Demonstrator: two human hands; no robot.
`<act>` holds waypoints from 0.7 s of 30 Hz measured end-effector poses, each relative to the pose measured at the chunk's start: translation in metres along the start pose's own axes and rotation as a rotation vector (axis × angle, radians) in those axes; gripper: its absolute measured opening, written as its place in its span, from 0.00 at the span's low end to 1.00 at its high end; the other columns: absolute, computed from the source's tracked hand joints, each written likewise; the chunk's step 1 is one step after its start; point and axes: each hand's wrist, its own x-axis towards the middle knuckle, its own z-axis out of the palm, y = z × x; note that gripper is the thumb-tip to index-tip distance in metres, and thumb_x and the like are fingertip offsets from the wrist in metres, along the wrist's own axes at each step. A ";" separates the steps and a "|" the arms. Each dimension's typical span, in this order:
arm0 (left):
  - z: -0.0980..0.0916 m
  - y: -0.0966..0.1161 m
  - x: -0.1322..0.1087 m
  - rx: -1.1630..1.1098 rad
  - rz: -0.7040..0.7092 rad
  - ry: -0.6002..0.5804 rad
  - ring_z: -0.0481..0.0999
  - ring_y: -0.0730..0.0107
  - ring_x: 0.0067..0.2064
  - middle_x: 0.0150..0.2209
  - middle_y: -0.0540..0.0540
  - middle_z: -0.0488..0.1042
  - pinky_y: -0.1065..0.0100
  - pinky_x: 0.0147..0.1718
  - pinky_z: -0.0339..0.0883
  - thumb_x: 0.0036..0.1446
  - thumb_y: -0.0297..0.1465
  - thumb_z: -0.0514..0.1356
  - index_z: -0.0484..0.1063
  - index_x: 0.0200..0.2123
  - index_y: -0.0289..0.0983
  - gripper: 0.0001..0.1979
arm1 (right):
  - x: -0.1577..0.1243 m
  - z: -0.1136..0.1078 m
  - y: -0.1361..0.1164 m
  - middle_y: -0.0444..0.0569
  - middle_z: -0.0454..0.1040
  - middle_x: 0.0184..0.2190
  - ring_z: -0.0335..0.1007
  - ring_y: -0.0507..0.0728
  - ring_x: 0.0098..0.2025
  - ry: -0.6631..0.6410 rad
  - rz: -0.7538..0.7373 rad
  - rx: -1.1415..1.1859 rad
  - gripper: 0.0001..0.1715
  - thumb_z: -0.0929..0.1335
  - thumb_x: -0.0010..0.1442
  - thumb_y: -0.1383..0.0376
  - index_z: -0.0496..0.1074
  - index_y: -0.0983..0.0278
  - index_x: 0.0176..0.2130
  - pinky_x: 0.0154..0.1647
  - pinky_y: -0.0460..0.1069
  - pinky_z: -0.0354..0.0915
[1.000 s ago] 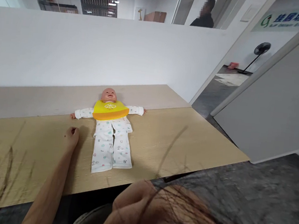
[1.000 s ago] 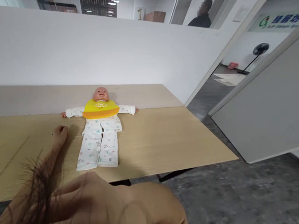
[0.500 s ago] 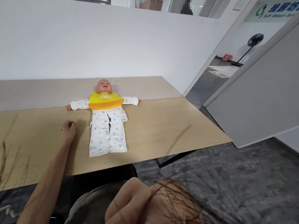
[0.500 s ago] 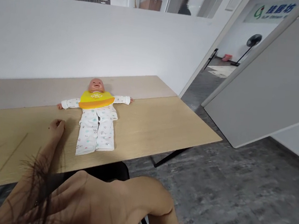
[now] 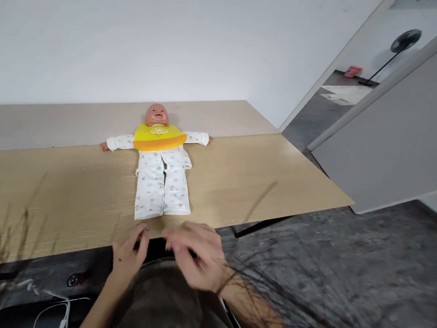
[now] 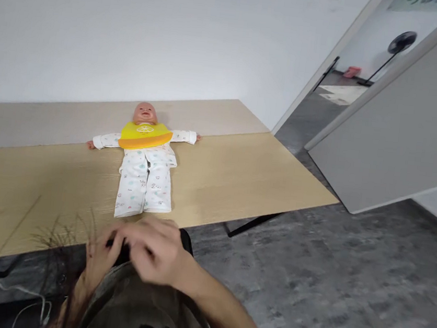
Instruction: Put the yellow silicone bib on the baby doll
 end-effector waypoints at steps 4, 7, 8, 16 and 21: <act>0.016 0.007 -0.006 0.091 0.329 -0.032 0.80 0.60 0.54 0.54 0.40 0.79 0.62 0.51 0.77 0.62 0.20 0.53 0.69 0.59 0.39 0.23 | -0.027 0.029 0.064 0.56 0.78 0.47 0.77 0.57 0.49 0.089 0.016 -0.381 0.19 0.61 0.65 0.74 0.74 0.68 0.52 0.49 0.51 0.74; 0.029 0.005 -0.001 0.224 0.375 -0.047 0.76 0.55 0.59 0.58 0.36 0.75 0.57 0.53 0.75 0.60 0.16 0.50 0.63 0.66 0.37 0.31 | -0.054 0.045 0.085 0.59 0.73 0.57 0.72 0.62 0.58 -0.038 0.050 -0.603 0.23 0.61 0.65 0.73 0.74 0.71 0.55 0.57 0.55 0.72; 0.032 0.004 0.001 0.263 0.372 -0.038 0.75 0.54 0.59 0.58 0.35 0.75 0.55 0.54 0.75 0.60 0.16 0.50 0.61 0.66 0.36 0.32 | -0.059 0.050 0.088 0.60 0.71 0.60 0.70 0.64 0.60 -0.077 0.062 -0.643 0.23 0.62 0.65 0.72 0.74 0.72 0.56 0.58 0.56 0.72; 0.034 0.010 0.022 0.472 0.316 -0.084 0.79 0.51 0.48 0.47 0.35 0.80 0.54 0.47 0.76 0.62 0.22 0.54 0.76 0.49 0.32 0.16 | -0.049 0.071 0.096 0.63 0.71 0.60 0.66 0.64 0.62 -0.195 0.077 -0.790 0.27 0.64 0.63 0.73 0.72 0.75 0.60 0.60 0.55 0.68; 0.033 0.017 0.023 0.530 0.302 -0.147 0.77 0.48 0.51 0.50 0.36 0.78 0.51 0.49 0.73 0.61 0.25 0.55 0.77 0.51 0.34 0.17 | -0.049 0.061 0.096 0.58 0.69 0.61 0.64 0.64 0.61 -0.187 0.121 -0.794 0.25 0.65 0.66 0.70 0.71 0.69 0.61 0.54 0.56 0.66</act>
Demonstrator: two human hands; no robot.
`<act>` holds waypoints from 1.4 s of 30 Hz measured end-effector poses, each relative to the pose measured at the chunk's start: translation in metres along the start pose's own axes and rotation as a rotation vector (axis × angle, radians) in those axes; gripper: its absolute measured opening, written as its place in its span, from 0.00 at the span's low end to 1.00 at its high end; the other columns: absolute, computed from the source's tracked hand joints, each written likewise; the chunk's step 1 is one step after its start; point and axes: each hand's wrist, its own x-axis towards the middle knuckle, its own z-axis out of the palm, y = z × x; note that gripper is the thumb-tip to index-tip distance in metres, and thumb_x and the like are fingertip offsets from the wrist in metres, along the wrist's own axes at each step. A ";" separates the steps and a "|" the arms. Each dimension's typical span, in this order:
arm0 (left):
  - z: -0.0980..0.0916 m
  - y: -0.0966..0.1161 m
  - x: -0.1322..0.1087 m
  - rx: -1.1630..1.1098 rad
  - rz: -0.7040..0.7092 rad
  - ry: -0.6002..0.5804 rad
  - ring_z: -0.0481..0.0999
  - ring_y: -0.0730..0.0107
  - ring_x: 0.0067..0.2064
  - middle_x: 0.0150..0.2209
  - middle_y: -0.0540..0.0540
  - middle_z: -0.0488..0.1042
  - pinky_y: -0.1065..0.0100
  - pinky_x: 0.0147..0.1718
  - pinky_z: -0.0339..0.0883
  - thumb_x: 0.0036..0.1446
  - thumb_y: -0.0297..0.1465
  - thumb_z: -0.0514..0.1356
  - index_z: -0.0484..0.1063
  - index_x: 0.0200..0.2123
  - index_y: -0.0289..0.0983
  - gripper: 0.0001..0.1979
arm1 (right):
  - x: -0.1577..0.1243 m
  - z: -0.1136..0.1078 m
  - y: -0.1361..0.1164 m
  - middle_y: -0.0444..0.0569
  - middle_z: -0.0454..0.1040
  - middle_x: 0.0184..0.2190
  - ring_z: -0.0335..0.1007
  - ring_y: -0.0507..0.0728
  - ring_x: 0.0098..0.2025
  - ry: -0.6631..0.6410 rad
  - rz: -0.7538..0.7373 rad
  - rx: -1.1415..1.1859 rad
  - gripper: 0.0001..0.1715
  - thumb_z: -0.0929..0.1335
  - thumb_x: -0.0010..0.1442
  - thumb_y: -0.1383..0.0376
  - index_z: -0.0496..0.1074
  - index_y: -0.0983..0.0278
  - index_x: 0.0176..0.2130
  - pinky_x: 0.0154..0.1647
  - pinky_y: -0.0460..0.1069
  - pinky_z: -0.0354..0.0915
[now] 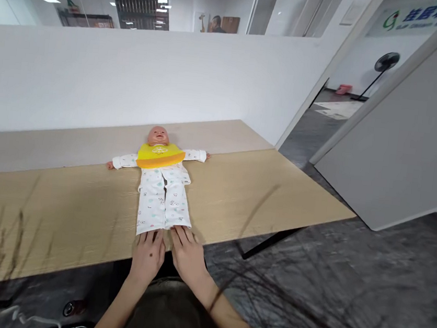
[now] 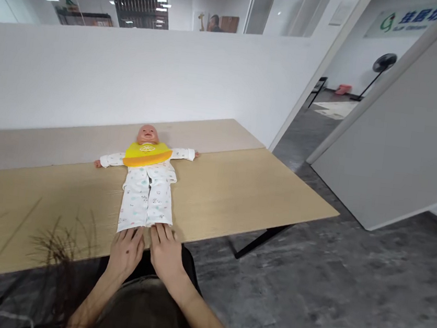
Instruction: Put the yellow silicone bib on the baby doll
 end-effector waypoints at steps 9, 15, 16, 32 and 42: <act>-0.002 0.023 0.000 0.054 -0.038 -0.030 0.75 0.44 0.53 0.53 0.34 0.77 0.46 0.50 0.70 0.63 0.27 0.55 0.76 0.54 0.32 0.18 | -0.002 -0.013 0.008 0.55 0.69 0.58 0.63 0.65 0.57 -0.059 0.120 -0.050 0.25 0.65 0.67 0.66 0.70 0.60 0.62 0.48 0.56 0.59; -0.001 0.023 -0.001 0.084 -0.042 -0.037 0.75 0.48 0.53 0.53 0.36 0.78 0.48 0.51 0.69 0.64 0.28 0.53 0.76 0.53 0.34 0.18 | 0.000 -0.007 -0.005 0.57 0.68 0.56 0.62 0.66 0.56 -0.052 0.164 -0.040 0.26 0.67 0.66 0.65 0.71 0.54 0.62 0.46 0.56 0.58; -0.001 0.023 -0.001 0.085 -0.043 -0.034 0.76 0.49 0.53 0.52 0.36 0.78 0.48 0.51 0.69 0.65 0.28 0.53 0.76 0.53 0.34 0.18 | 0.000 -0.008 -0.006 0.56 0.68 0.56 0.62 0.66 0.55 -0.055 0.167 -0.033 0.25 0.67 0.66 0.65 0.71 0.54 0.61 0.46 0.56 0.58; -0.005 0.025 -0.014 -0.046 -0.121 -0.047 0.74 0.48 0.57 0.56 0.32 0.75 0.49 0.57 0.70 0.65 0.37 0.55 0.72 0.58 0.29 0.24 | -0.020 0.013 0.013 0.58 0.68 0.57 0.65 0.64 0.56 0.065 0.096 -0.076 0.21 0.61 0.71 0.62 0.74 0.60 0.58 0.47 0.55 0.62; -0.011 0.045 -0.007 -0.031 -0.194 -0.116 0.71 0.45 0.59 0.59 0.38 0.72 0.42 0.58 0.68 0.67 0.37 0.52 0.70 0.61 0.36 0.23 | -0.023 0.028 0.024 0.58 0.71 0.55 0.69 0.63 0.52 0.159 0.030 -0.092 0.24 0.57 0.73 0.60 0.75 0.64 0.56 0.46 0.55 0.63</act>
